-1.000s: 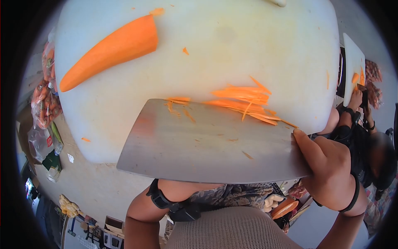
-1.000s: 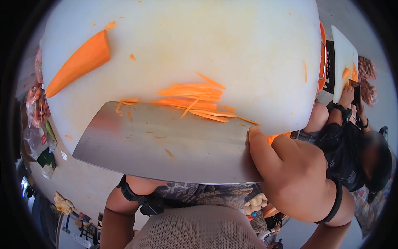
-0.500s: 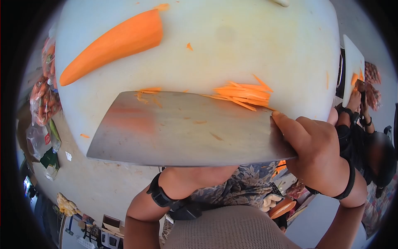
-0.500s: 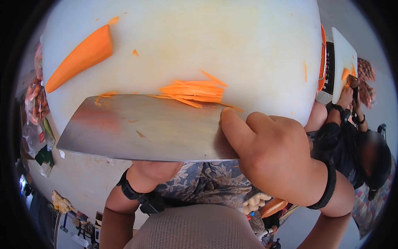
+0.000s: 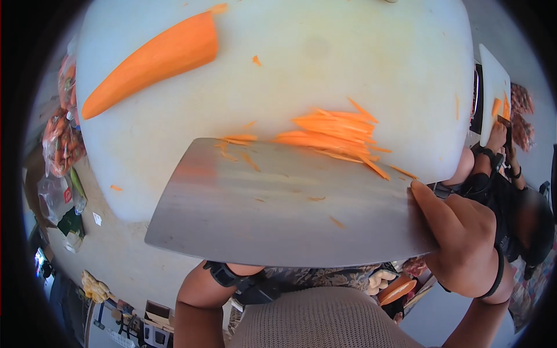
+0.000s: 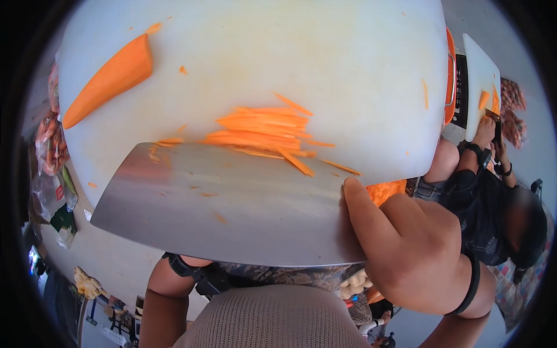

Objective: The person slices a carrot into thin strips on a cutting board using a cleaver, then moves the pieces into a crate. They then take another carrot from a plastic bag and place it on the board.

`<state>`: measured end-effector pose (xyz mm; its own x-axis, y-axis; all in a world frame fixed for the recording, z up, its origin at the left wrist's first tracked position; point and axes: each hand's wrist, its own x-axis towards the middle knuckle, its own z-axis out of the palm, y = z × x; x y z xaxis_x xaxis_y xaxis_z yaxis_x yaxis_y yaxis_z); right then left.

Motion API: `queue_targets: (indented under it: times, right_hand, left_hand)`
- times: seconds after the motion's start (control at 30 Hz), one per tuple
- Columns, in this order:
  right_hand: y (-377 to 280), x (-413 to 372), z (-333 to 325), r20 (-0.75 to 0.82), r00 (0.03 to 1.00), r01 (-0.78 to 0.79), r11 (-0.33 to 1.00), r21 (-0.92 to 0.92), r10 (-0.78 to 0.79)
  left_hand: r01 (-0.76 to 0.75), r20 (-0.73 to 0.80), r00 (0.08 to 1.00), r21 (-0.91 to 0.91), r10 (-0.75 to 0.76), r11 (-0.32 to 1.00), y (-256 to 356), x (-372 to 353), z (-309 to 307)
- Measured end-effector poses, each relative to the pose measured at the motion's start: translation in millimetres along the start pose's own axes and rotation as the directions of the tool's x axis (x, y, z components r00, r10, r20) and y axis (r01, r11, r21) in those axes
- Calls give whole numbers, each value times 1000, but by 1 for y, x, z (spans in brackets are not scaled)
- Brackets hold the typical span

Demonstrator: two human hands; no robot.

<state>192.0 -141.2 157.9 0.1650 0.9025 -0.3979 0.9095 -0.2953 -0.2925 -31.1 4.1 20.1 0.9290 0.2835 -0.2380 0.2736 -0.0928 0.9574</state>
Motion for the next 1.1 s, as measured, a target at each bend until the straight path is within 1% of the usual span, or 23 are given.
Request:
queue_targets:
  times: [0.13,0.2,0.33,0.63,0.7,0.73,0.87,0.9,0.93,0.97,1.0,1.03,1.07,1.1]
  right_hand:
    - [-1,-2,4,-14,1000,-20,1000,12,20]
    - [1,0,7,-84,996,17,999,-51,-21]
    - [0,0,6,-77,997,2,999,-33,-5]
    - [0,2,6,-59,998,-2,997,-83,-3]
    - [1,2,7,-11,999,-53,998,-16,53]
    - [1,3,7,-9,999,-54,998,-16,54]
    - [3,11,13,-44,999,-30,999,-34,28]
    - [4,13,15,-60,998,-11,999,-38,9]
    - [6,16,17,-56,998,-12,999,-39,10]
    - [6,19,19,-55,998,-13,1000,-15,12]
    - [7,23,20,-54,998,-13,1000,8,13]
    - [7,26,22,-52,999,-14,1000,8,15]
    - [8,29,23,-36,999,-21,999,44,23]
    - [7,32,24,-20,999,-28,996,80,29]
  left_hand:
    - [10,9,1000,-15,-10,1000,-2,2,2]
    - [18,14,1000,-22,-18,1000,-3,4,3]
    - [30,23,999,-33,-29,999,-4,5,4]
    - [82,51,996,-79,-78,993,-5,2,4]
    - [100,61,994,-86,-95,991,-5,0,3]
    - [108,68,992,-91,-103,990,-5,-1,3]
    - [103,74,992,-75,-97,992,-5,2,4]
    - [-46,23,999,72,44,996,-4,8,7]
    - [-185,-5,982,222,191,957,-2,13,10]
    - [-184,-3,982,218,190,958,-1,17,12]
    - [-290,-37,939,449,342,845,1,21,13]
    - [-351,-31,872,656,489,668,3,23,13]
    - [-351,-32,872,655,488,669,5,24,12]
    - [-352,-1,867,708,499,613,7,25,12]
